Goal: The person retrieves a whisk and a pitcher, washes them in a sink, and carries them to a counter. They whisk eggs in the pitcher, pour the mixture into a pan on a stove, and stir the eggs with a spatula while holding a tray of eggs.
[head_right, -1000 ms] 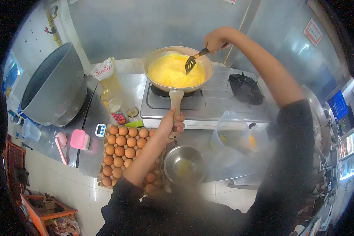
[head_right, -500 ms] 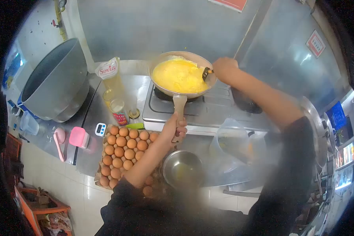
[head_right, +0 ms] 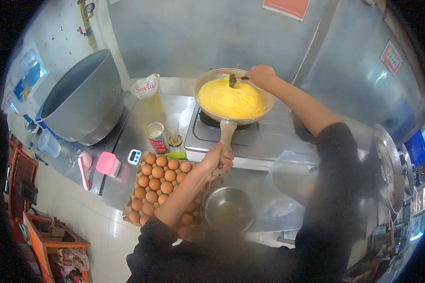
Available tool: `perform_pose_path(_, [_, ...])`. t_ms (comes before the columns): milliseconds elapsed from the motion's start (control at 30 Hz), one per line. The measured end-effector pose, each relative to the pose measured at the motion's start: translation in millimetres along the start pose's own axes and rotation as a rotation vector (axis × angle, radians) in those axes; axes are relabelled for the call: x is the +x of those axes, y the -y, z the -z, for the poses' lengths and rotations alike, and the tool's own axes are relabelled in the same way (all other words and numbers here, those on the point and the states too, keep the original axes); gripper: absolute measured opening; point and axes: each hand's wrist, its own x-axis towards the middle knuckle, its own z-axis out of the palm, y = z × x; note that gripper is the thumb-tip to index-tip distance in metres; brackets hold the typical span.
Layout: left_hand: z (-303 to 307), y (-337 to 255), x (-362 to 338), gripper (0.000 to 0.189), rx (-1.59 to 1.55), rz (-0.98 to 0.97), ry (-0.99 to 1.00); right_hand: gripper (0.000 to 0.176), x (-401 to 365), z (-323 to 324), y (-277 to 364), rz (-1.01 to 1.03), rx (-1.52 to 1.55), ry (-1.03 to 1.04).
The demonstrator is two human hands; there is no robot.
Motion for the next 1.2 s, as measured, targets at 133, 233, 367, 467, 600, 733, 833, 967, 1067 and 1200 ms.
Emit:
perform_pose_path(133, [-5, 2, -4, 0.028, 0.029, -0.037, -0.01, 0.023, 35, -4, -27, 0.189, 0.15, -0.114])
perform_pose_path(233, [-6, 1, -5, 0.028, 0.036, -0.048, -0.023, 0.032, 11, 53, -33, 0.106, 0.386, 0.051])
perform_pose_path(367, [-1, 2, -2, 0.028, 0.038, -0.047, 0.014, 0.036, -30, 129, -56, -0.026, 0.503, 0.577])
perform_pose_path(467, [-1, 2, -2, 0.029, 0.046, -0.046, -0.001, 0.029, -50, 134, -62, -0.093, 0.496, 0.83])
perform_pose_path(600, [-3, -1, -4, 0.029, 0.054, -0.02, 0.002, 0.015, -74, 101, -40, -0.131, 0.68, 1.068])
perform_pose_path(733, [-4, -2, -2, 0.031, 0.069, 0.009, 0.0, 0.024, -74, 67, -7, -0.131, 0.875, 0.987])
perform_pose_path(833, [-6, -1, -3, 0.031, 0.085, 0.012, -0.027, 0.027, -65, 51, 19, -0.079, 1.007, 0.919])
perform_pose_path(967, [-4, -3, -2, 0.033, 0.106, 0.04, -0.031, 0.024, -34, 38, 53, -0.072, 1.05, 0.869])
perform_pose_path(1067, [4, -2, 4, 0.035, 0.142, 0.061, 0.012, 0.025, -8, 4, 74, -0.172, 1.287, 0.802])
perform_pose_path(1200, [6, -1, 4, 0.035, 0.142, 0.06, -0.002, 0.015, 0, 35, 96, -0.478, 1.414, 0.707])
